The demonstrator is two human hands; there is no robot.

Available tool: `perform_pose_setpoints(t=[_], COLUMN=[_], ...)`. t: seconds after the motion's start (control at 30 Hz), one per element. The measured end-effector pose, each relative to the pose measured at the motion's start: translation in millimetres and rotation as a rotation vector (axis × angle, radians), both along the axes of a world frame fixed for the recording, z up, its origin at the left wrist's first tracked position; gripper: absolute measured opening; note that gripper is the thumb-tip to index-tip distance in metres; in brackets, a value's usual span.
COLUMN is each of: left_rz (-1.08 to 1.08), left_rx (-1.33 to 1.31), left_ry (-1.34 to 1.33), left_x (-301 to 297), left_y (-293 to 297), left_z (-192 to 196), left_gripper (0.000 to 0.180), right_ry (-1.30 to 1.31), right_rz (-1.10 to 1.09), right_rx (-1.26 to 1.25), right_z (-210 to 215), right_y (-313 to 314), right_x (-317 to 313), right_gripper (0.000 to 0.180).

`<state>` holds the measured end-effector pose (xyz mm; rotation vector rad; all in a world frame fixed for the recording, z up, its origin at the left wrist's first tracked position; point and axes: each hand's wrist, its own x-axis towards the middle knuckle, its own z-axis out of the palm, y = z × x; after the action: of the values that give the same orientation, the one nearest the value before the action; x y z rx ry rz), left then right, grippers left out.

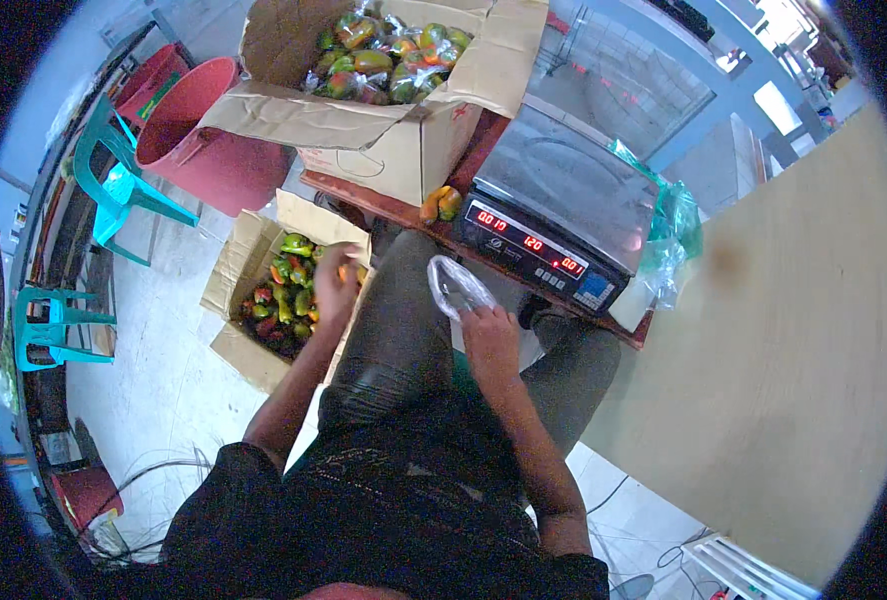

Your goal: The person picks up several peppers from a box, places them on a digital scale to weigh them, and then puts them into a clear plastic bag.

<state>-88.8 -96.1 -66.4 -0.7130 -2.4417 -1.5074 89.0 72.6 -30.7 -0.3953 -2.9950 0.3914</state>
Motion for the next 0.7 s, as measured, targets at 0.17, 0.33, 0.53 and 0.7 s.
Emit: perform_pose_setpoints(t=[0.17,0.33,0.53,0.7], left_rz=[0.458,0.689,0.621,0.756], left_rx=[-0.922,-1.024,-0.888,-1.003], left_ry=[-0.338,-0.596,-0.734,-0.571], left_x=[-63.2,-77.4,-81.6,-67.9], left_y=[-127.1,-226.5,-232.2,-209.7], left_z=[-119.1,-193.6,-198.9,-202.8], left_gripper=[0.059,0.100,0.114,0.105], right_ry=[0.034,0.052,0.067,0.012], right_rz=[-0.058,-0.154,-0.207,-0.241], right_rx=[-0.012,-0.125,-0.112,-0.088], right_z=[-0.3,6.0,16.9,23.0], right_y=[10.6,19.0,20.2,20.8], right_x=[19.5,37.8,41.3,38.3], right_gripper=[0.021,0.021,0.024,0.024])
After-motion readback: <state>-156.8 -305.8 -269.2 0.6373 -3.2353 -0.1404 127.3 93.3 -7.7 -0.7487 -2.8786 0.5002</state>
